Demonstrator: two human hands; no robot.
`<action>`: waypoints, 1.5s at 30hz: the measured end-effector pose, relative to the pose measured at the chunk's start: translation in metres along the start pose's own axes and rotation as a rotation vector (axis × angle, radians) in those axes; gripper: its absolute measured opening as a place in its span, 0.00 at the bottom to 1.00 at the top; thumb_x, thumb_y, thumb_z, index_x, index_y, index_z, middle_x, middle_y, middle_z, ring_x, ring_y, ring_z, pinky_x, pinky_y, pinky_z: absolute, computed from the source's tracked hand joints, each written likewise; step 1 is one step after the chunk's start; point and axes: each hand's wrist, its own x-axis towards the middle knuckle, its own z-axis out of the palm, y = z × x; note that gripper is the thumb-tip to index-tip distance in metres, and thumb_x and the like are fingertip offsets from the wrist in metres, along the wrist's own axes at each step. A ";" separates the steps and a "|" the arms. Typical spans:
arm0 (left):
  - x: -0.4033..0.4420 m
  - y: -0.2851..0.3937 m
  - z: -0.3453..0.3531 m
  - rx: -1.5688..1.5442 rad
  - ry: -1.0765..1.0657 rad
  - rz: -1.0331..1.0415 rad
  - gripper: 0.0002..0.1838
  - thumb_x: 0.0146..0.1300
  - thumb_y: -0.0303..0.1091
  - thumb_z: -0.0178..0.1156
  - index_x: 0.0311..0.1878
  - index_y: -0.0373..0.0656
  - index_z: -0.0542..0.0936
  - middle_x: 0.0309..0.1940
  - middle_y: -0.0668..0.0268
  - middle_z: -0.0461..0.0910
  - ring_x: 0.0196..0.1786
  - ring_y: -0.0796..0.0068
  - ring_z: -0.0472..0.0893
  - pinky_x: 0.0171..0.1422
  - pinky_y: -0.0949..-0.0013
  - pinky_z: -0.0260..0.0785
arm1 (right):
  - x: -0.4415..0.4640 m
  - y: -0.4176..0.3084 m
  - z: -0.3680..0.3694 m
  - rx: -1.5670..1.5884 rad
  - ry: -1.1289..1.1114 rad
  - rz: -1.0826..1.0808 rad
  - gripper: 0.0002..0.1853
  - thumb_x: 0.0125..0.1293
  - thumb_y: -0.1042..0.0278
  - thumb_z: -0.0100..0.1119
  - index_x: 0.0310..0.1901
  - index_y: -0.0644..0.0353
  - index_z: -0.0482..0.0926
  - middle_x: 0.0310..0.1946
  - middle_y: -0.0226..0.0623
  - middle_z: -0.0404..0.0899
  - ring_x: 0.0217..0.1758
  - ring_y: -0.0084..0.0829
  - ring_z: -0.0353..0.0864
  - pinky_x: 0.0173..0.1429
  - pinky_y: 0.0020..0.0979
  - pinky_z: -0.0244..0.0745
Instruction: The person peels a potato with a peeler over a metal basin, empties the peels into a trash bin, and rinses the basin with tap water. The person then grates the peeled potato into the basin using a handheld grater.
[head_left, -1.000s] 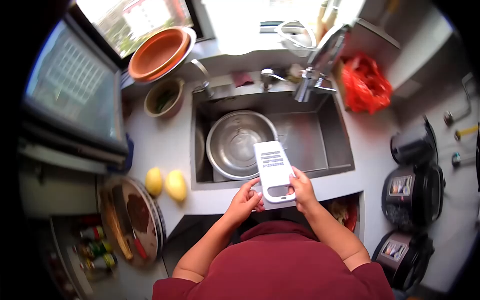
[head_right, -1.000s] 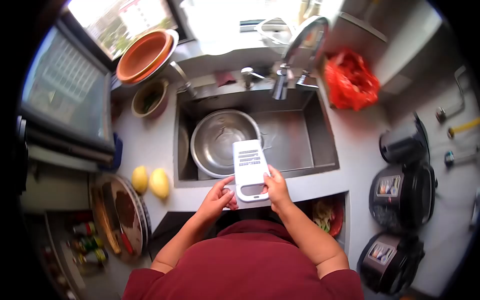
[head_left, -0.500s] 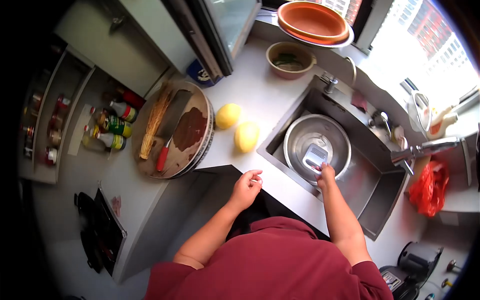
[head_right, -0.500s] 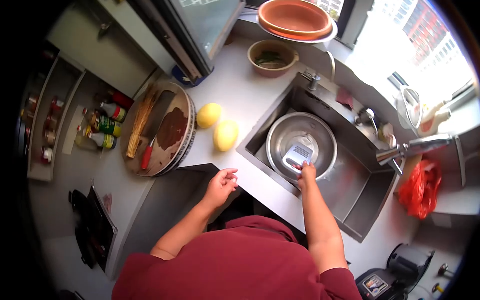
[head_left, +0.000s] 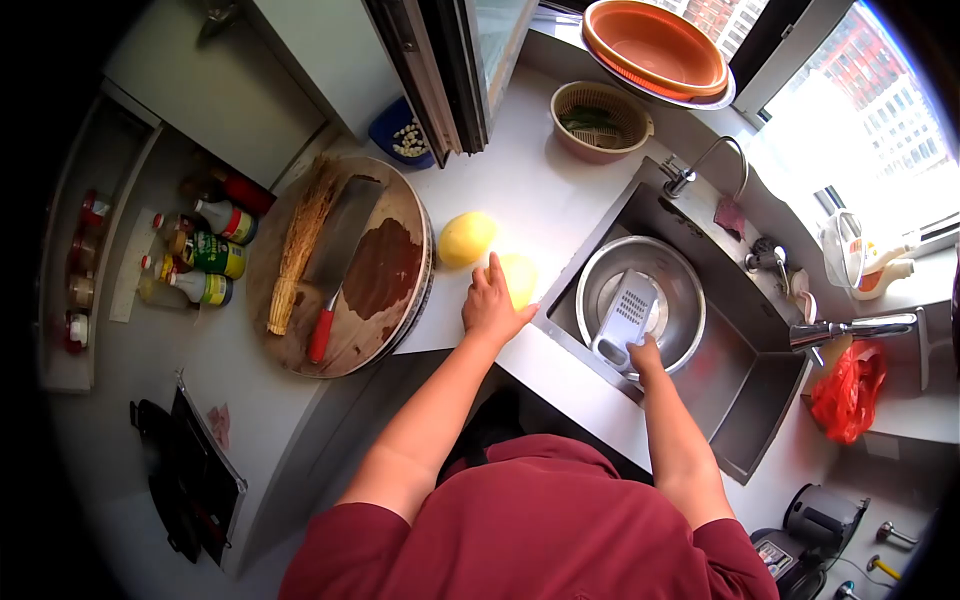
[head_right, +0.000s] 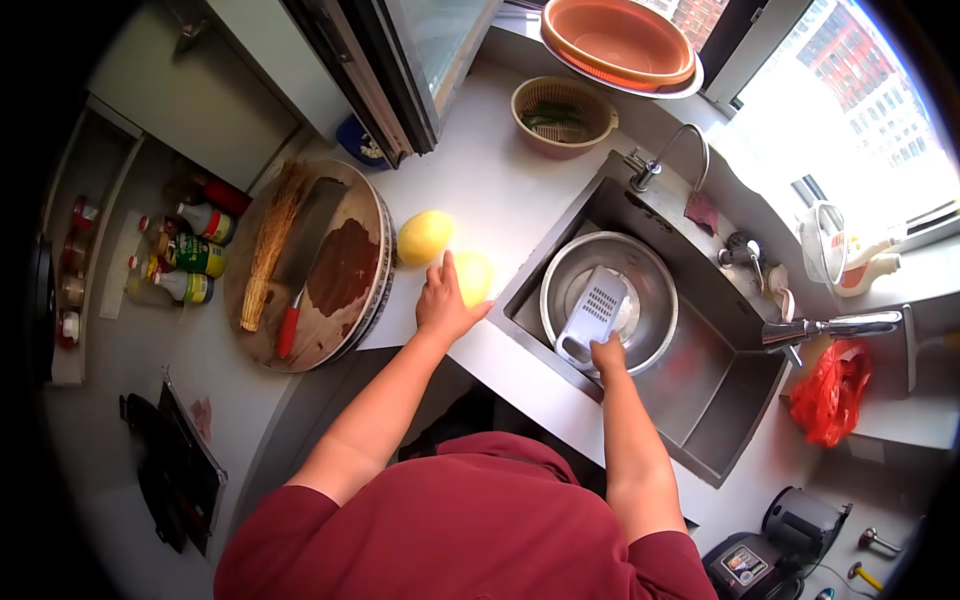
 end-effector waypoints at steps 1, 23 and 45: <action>0.004 0.000 0.004 -0.004 -0.037 -0.027 0.55 0.43 0.49 0.72 0.71 0.46 0.51 0.55 0.50 0.64 0.53 0.49 0.73 0.55 0.58 0.71 | -0.008 -0.005 -0.002 -0.096 0.067 -0.058 0.34 0.56 0.71 0.60 0.67 0.60 0.63 0.55 0.52 0.73 0.50 0.42 0.77 0.53 0.38 0.73; -0.075 0.100 -0.045 -0.544 0.266 1.187 0.41 0.47 0.26 0.67 0.68 0.45 0.61 0.57 0.47 0.62 0.58 0.45 0.67 0.60 0.53 0.65 | -0.186 -0.164 -0.125 1.359 -0.655 -0.537 0.41 0.47 0.81 0.71 0.63 0.56 0.60 0.57 0.35 0.68 0.59 0.31 0.70 0.62 0.34 0.71; -0.087 0.086 0.076 -0.449 -0.385 0.592 0.21 0.57 0.35 0.61 0.54 0.40 0.74 0.49 0.53 0.76 0.53 0.54 0.76 0.55 0.59 0.70 | -0.156 0.027 -0.173 1.393 -0.218 -0.045 0.36 0.56 0.60 0.68 0.64 0.51 0.60 0.54 0.38 0.71 0.55 0.39 0.74 0.52 0.44 0.77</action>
